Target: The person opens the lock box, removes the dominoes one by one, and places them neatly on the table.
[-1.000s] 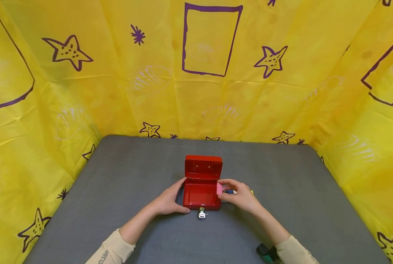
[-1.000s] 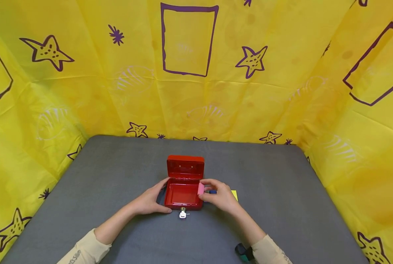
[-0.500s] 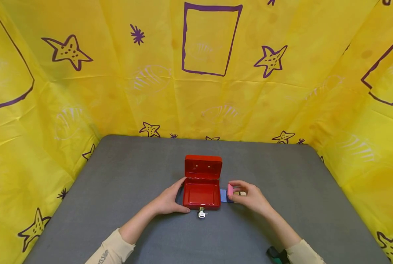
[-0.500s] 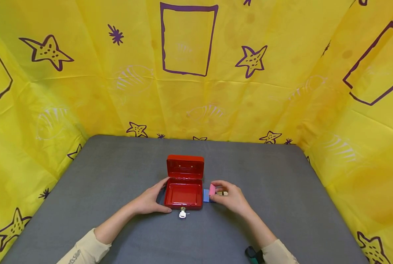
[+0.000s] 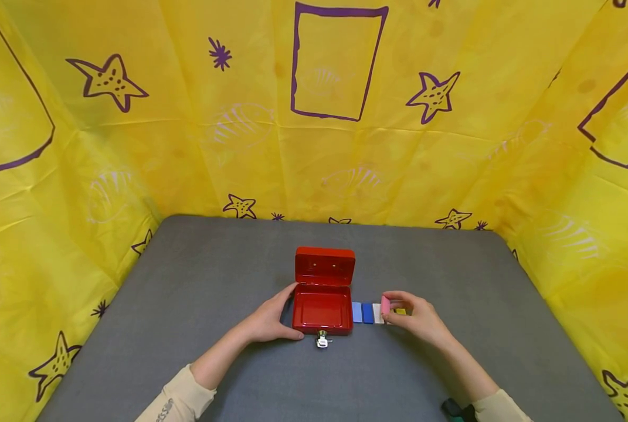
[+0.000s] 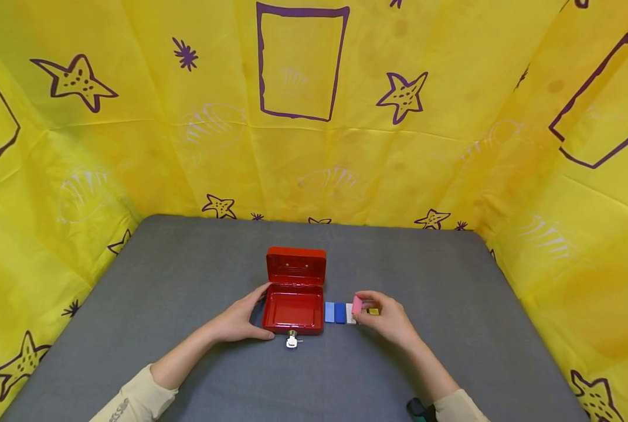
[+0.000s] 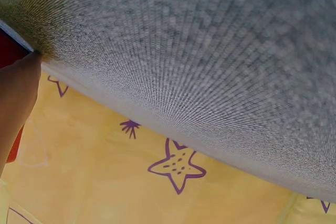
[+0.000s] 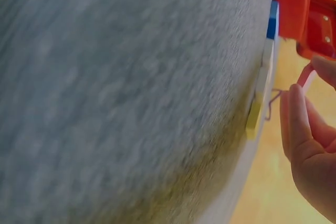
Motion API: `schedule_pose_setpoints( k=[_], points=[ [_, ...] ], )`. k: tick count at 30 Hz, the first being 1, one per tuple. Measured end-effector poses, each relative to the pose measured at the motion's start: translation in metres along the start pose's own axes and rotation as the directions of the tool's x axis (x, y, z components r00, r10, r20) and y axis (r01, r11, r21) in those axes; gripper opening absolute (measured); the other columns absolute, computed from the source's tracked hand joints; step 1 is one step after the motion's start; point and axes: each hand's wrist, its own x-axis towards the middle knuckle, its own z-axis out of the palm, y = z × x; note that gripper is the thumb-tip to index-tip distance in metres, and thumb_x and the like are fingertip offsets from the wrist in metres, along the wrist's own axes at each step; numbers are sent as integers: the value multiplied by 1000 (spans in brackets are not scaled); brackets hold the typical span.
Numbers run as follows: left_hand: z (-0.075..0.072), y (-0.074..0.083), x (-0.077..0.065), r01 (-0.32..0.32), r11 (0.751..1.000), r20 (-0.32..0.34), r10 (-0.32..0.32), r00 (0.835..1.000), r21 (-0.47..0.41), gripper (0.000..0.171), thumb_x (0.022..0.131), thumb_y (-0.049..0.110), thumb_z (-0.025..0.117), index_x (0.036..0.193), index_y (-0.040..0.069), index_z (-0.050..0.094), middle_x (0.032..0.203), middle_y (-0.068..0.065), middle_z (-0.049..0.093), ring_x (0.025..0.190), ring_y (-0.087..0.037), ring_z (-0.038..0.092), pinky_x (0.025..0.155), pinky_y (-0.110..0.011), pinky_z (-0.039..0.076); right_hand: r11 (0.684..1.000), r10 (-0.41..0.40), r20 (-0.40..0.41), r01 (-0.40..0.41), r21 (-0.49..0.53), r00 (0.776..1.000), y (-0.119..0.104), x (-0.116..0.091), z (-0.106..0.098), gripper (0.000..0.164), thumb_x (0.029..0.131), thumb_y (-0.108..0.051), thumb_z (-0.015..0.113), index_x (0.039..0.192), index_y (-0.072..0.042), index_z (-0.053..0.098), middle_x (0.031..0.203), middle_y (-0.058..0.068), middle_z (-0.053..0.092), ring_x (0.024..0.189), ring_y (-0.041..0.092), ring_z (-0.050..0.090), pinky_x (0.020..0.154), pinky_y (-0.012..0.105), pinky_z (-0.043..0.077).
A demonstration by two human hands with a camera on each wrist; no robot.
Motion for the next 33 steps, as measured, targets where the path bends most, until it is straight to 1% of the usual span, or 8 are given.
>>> schedule_pose_setpoints(
  k=[3,8,14,17,21,26,33],
  points=[
    [0,0,0,-1,1000,2,1,1000,-4,105,71,29,87,153,9,25,150,-12,38,134,-32,38,105,-58,36,1000,-11,-11,11,-2,1000,5,-1,-5,47,84,-26,78,125,-9,64,111,6,68,100,21,65,79,28,51],
    [0,0,0,-9,1000,4,9,1000,-15,105,70,29,87,153,10,25,150,-12,38,133,-32,38,104,-58,37,999,-26,-24,25,-33,999,13,-3,-13,47,84,-25,78,125,-8,64,110,7,68,99,21,65,78,25,51],
    [-1,0,0,-13,1000,1,13,1000,-19,105,70,28,87,153,10,25,149,-12,39,132,-32,39,103,-57,39,997,-50,-29,49,-53,998,23,-6,-21,47,82,-23,79,124,-6,64,107,5,70,94,18,65,80,27,49],
    [-1,0,0,-9,1000,3,9,1000,-16,105,70,28,87,153,9,25,150,-12,38,133,-33,39,103,-57,38,997,-60,-29,58,-60,998,28,-7,-24,47,82,-23,80,122,-5,65,105,5,70,92,16,66,80,26,49],
    [-2,1,0,-10,1000,4,10,1000,-15,105,70,29,87,153,9,25,150,-12,38,133,-32,39,105,-57,37,996,-59,-28,57,-74,998,33,-9,-28,46,82,-22,80,121,-5,65,107,6,69,92,17,65,79,25,50],
    [-2,1,-1,-24,1000,2,24,1000,-18,105,70,27,87,153,9,25,149,-12,39,132,-32,40,104,-57,38,995,-52,-39,48,-90,998,35,-12,-35,46,81,-23,81,121,-6,65,110,7,68,93,20,65,81,27,50],
    [-2,1,-1,-27,1000,1,27,1000,-14,104,71,27,87,153,9,25,149,-12,39,132,-31,40,104,-56,38,987,-80,-40,73,-144,996,43,-13,-41,46,81,-24,81,121,-7,67,109,5,68,93,18,65,79,26,49]
  ],
)
